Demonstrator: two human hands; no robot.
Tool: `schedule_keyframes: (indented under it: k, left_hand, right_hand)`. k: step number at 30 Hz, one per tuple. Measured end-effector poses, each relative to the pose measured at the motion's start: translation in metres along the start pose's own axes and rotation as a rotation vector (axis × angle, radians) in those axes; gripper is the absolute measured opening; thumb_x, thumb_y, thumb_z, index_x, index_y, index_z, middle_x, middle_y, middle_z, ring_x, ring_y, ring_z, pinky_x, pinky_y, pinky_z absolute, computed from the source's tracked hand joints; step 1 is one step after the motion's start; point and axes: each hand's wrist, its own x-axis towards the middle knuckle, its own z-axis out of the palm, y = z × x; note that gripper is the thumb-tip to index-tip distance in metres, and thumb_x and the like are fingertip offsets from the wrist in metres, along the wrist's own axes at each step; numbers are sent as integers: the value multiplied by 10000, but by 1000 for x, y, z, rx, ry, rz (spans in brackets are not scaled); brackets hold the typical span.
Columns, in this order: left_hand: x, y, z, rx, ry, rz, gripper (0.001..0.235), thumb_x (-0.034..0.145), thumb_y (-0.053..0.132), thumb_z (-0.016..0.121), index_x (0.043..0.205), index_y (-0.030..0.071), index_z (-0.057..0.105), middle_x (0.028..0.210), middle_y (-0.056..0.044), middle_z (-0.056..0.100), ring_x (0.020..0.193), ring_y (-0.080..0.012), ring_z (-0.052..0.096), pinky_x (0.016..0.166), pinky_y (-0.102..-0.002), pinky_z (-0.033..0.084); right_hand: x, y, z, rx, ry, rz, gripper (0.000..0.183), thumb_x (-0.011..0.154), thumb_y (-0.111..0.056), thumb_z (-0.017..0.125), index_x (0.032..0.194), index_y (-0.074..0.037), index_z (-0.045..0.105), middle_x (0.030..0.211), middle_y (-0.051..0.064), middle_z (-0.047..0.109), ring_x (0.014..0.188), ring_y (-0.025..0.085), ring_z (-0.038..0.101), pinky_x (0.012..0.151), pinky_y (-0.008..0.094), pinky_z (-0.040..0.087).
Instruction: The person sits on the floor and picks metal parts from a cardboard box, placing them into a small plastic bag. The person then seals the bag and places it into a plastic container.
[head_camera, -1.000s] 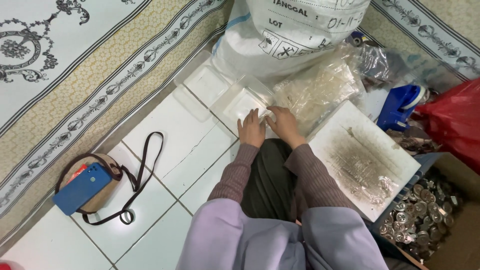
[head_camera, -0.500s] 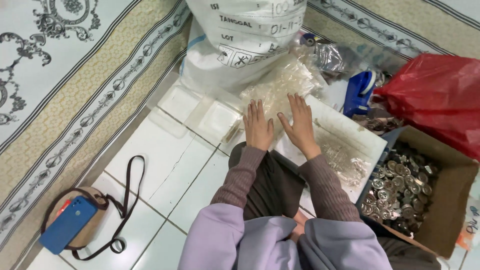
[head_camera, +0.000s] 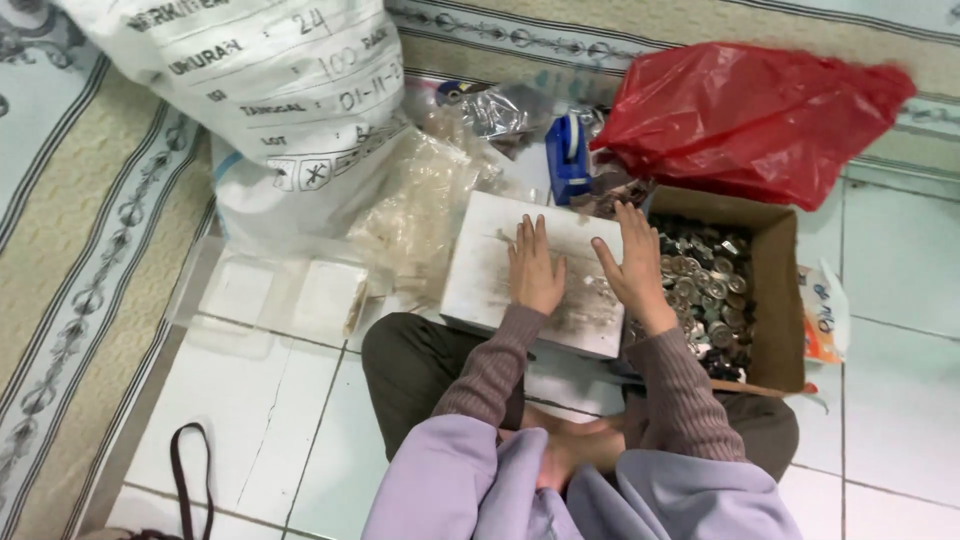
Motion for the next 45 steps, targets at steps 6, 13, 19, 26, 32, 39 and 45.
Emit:
schedule_keyframes:
  k: [6, 13, 19, 26, 32, 39, 45]
  left_hand:
    - [-6, 61, 116, -195, -150, 204, 738, 976, 207, 580, 1589, 3, 223, 1577, -373, 281, 1475, -511, 304, 1162, -628, 313]
    - [-50, 94, 224, -165, -532, 270, 685, 949, 153, 571, 1560, 30, 286, 1586, -326, 311, 1505, -452, 296, 1200, -506, 345]
    - [-76, 40, 292, 175, -694, 190, 798, 929, 251, 646, 1572, 29, 229, 1615, -325, 223, 1530, -441, 212, 1225, -565, 280]
    - [-73, 54, 271, 322, -841, 100, 918, 933, 311, 668, 1631, 79, 119, 1668, -297, 84, 1551, -443, 109, 1235, -613, 153]
    - [-75, 37, 298, 275, -795, 92, 812, 931, 293, 658, 1596, 107, 230, 1613, -284, 230, 1486, -438, 282, 1163, -581, 323]
    - [-78, 25, 313, 224, -759, 138, 524, 916, 264, 668, 1381, 57, 543, 1475, -260, 426, 1285, -418, 541, 982, -515, 536]
    - [-83, 18, 327, 130, -579, 133, 408, 921, 87, 573, 1306, -28, 501, 1246, -256, 545, 1048, -404, 677, 882, -479, 593]
  right_hand:
    - [-48, 105, -36, -42, 95, 150, 707, 1069, -477, 536, 1622, -93, 321, 1543, 302, 403, 1453, 498, 337, 1153, 698, 233]
    - [-108, 186, -28, 49, 117, 373, 678, 1002, -253, 643, 1558, 24, 372, 1472, 382, 441, 1379, 555, 420, 1135, 676, 326]
    - [-144, 259, 29, 54, 17, 687, 851, 909, -403, 722, 1595, -63, 350, 1561, 405, 292, 1446, 580, 312, 1155, 687, 312]
    - [-136, 215, 13, 56, -63, 770, 845, 971, -423, 673, 1591, 18, 305, 1585, 434, 120, 1490, 604, 92, 1125, 717, 301]
    - [-144, 257, 52, -192, -186, 696, 771, 912, -386, 722, 1540, -43, 434, 1561, 369, 296, 1475, 568, 214, 1092, 660, 420]
    - [-147, 287, 74, -271, -135, 581, 573, 879, -297, 754, 1367, -35, 608, 1330, 218, 619, 1290, 406, 568, 976, 547, 546]
    - [-144, 280, 69, 91, -58, 652, 386, 885, -143, 711, 1239, -1, 648, 1147, 259, 711, 1135, 423, 673, 901, 532, 574]
